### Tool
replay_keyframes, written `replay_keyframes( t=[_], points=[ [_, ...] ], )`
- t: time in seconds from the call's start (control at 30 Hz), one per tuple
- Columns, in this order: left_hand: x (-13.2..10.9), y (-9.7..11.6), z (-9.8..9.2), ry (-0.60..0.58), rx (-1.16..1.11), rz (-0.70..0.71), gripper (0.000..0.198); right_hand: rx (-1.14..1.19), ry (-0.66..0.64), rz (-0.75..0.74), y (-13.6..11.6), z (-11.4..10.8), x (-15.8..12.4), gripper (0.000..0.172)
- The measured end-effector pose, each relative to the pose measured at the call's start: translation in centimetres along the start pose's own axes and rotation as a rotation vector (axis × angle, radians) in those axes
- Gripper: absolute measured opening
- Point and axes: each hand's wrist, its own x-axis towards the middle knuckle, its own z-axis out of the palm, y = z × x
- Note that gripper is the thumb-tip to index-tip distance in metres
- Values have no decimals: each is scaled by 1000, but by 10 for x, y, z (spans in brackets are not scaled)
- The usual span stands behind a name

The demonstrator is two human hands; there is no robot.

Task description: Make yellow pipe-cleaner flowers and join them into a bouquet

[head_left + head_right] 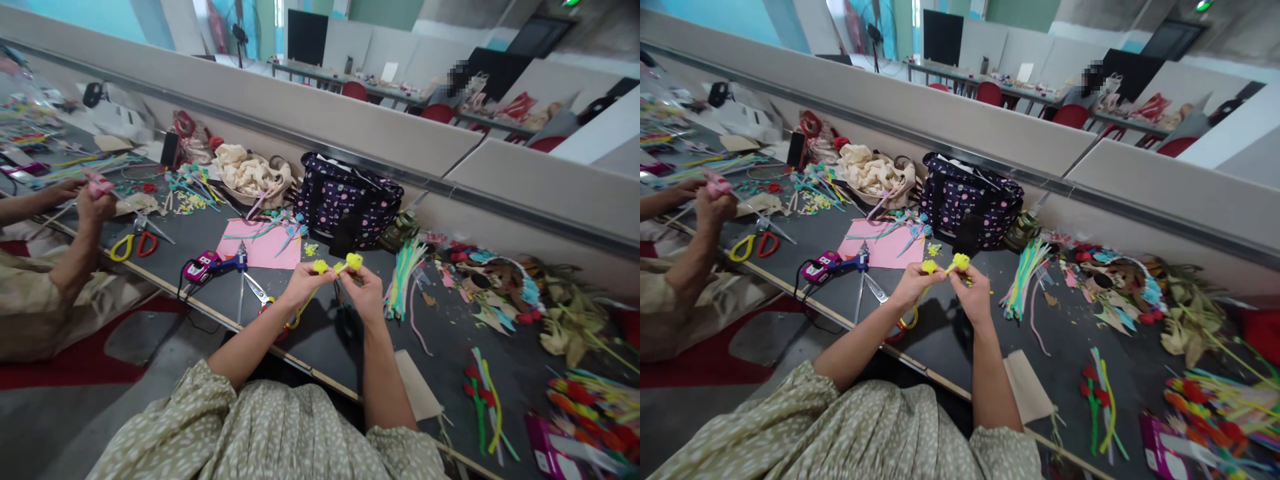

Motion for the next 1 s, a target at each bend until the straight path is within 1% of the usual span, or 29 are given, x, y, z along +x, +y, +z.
replay_keyframes(
  t=[0.07,0.17,0.27,0.4,0.6,0.67,0.8,0.9,1.0],
  points=[
    [1,-2,-2,15,87,82,22,13,20,24,3,2,0,18],
    [3,-5,-6,36,284,233,19,50,47,60,8,6,0,20],
    [4,-5,-9,38,427,310,20,135,76,118,14,10,-1,25],
    [2,0,-5,54,484,337,16,217,95,168,19,15,-2,26],
    [-2,2,2,121,510,364,9,235,153,172,12,20,-4,23],
    [-2,3,2,123,523,376,10,249,160,155,10,20,-6,23],
    [-3,4,2,109,573,384,11,271,119,107,7,18,-7,21],
    [-5,4,1,91,595,421,11,278,142,103,5,17,-8,21],
    [-6,2,0,85,601,447,12,284,170,133,3,17,-8,23]
  ],
)
